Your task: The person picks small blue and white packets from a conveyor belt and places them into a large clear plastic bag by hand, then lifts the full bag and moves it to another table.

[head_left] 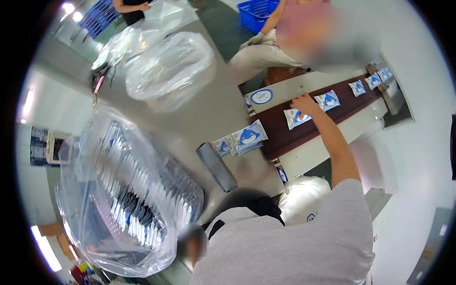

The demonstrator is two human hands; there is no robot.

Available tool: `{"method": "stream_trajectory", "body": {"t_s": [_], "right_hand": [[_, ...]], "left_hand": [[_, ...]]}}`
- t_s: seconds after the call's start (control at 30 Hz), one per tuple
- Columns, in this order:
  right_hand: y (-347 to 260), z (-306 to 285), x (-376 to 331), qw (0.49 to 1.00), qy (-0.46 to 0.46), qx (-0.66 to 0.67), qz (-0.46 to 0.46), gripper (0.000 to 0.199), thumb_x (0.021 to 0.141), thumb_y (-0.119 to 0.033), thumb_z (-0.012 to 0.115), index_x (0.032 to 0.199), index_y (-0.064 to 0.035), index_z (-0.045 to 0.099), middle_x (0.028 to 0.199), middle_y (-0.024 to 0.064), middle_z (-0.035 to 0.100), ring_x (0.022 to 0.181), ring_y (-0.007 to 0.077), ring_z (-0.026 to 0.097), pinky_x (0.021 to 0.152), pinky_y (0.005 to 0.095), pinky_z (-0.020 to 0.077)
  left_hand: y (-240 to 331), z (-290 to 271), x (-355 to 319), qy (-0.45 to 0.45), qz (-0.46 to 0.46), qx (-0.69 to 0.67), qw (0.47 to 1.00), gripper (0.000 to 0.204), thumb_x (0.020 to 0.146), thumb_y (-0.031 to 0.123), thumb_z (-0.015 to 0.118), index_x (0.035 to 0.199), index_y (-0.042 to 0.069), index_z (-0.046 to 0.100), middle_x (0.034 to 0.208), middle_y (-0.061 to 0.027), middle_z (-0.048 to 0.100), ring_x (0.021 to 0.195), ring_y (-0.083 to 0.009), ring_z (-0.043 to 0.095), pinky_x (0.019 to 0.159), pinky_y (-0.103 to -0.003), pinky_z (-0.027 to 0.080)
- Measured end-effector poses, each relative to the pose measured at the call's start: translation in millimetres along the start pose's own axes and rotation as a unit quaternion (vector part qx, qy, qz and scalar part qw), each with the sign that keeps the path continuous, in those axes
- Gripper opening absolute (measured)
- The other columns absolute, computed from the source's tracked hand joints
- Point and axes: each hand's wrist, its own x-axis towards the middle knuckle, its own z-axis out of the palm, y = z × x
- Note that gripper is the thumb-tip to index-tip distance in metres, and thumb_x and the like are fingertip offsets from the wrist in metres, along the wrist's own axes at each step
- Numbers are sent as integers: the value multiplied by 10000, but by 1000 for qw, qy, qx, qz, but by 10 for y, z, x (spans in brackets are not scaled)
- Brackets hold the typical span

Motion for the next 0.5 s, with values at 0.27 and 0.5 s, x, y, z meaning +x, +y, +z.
{"method": "stream_trajectory", "body": {"t_s": [0.27, 0.5], "right_hand": [[-1286, -679, 950, 873, 84, 320, -358, 479, 596, -312, 766, 928, 1, 620, 987, 195, 592, 990, 354, 549, 827, 417, 436], [-1971, -47, 1322, 908, -112, 344, -211, 1056, 413, -408, 863, 1283, -47, 385, 1192, 185, 545, 1082, 319, 534, 888, 407, 431]], "left_hand": [[27, 164, -221, -28, -58, -34, 997, 259, 843, 170, 543, 1076, 58, 569, 986, -125, 579, 913, -264, 559, 803, -393, 437], [284, -107, 183, -80, -134, -126, 980, 231, 890, 247, 475, 994, 72, 583, 914, -161, 602, 843, -310, 577, 711, -428, 464]]}}
